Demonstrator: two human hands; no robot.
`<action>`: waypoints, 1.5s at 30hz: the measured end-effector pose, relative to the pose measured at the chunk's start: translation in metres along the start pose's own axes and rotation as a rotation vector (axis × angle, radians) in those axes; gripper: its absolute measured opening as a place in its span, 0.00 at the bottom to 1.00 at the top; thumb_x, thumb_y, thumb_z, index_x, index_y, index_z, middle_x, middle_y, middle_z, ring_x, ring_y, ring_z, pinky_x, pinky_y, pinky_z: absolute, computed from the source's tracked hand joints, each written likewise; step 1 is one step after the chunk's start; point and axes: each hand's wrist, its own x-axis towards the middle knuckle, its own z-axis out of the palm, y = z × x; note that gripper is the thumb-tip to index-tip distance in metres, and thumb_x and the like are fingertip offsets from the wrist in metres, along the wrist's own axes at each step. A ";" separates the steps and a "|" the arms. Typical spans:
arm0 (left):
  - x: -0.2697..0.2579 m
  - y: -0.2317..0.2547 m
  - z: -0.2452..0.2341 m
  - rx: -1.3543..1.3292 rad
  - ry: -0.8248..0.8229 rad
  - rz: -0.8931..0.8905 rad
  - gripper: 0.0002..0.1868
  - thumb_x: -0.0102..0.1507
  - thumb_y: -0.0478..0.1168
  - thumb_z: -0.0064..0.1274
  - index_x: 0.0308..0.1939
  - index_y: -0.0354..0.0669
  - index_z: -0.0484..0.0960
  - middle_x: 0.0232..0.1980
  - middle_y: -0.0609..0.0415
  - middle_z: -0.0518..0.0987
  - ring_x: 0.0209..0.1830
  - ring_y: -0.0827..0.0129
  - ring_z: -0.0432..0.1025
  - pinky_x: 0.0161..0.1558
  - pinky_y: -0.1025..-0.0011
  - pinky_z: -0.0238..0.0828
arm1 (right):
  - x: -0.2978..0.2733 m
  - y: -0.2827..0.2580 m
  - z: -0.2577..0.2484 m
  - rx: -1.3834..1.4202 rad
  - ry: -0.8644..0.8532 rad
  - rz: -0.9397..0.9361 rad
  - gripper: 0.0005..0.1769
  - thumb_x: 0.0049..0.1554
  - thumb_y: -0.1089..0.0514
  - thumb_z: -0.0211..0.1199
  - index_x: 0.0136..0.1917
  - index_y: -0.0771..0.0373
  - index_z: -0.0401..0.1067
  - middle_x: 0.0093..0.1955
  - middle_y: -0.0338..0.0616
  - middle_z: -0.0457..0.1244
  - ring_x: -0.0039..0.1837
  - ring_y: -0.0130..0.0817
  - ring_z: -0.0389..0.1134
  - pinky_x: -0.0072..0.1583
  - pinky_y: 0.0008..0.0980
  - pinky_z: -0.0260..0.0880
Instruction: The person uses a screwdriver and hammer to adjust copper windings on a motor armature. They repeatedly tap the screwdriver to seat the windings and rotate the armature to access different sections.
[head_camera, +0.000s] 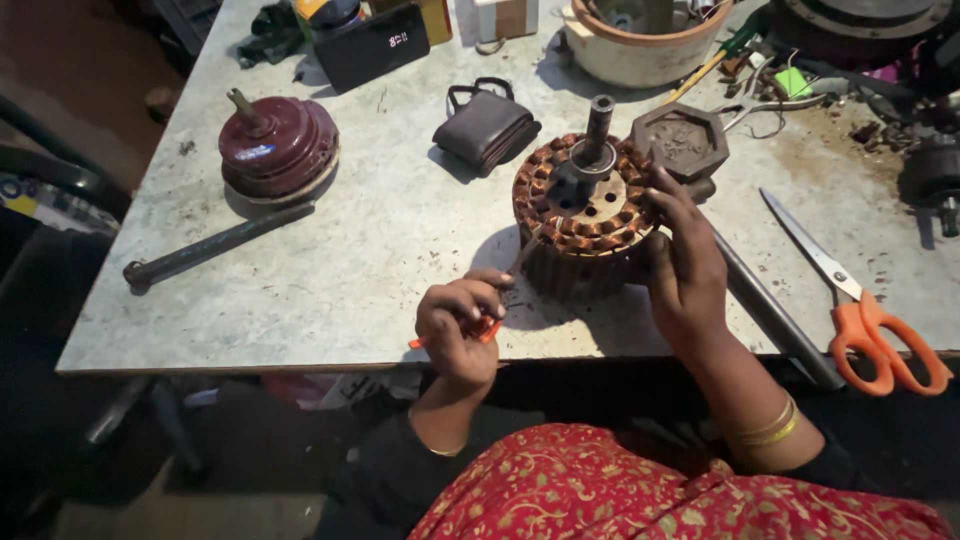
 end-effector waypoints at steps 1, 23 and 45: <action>-0.005 -0.004 0.000 -0.032 0.058 -0.025 0.23 0.77 0.57 0.37 0.40 0.42 0.66 0.31 0.47 0.73 0.38 0.57 0.70 0.59 0.51 0.70 | 0.000 -0.001 0.000 0.006 -0.001 0.006 0.18 0.71 0.63 0.49 0.73 0.66 0.63 0.80 0.57 0.57 0.83 0.51 0.57 0.80 0.44 0.56; 0.039 0.030 -0.016 0.158 -0.274 -0.153 0.32 0.73 0.67 0.39 0.41 0.38 0.72 0.39 0.42 0.82 0.54 0.52 0.76 0.67 0.53 0.68 | 0.003 -0.007 -0.004 -0.011 -0.011 -0.020 0.18 0.70 0.64 0.50 0.73 0.67 0.63 0.79 0.56 0.57 0.80 0.50 0.60 0.78 0.43 0.59; 0.025 0.010 -0.013 -0.046 -0.097 -0.152 0.40 0.75 0.70 0.25 0.33 0.38 0.73 0.30 0.42 0.77 0.44 0.51 0.77 0.63 0.51 0.68 | 0.002 -0.002 0.000 -0.002 0.019 -0.019 0.18 0.70 0.64 0.51 0.73 0.67 0.63 0.78 0.57 0.58 0.81 0.51 0.59 0.77 0.43 0.59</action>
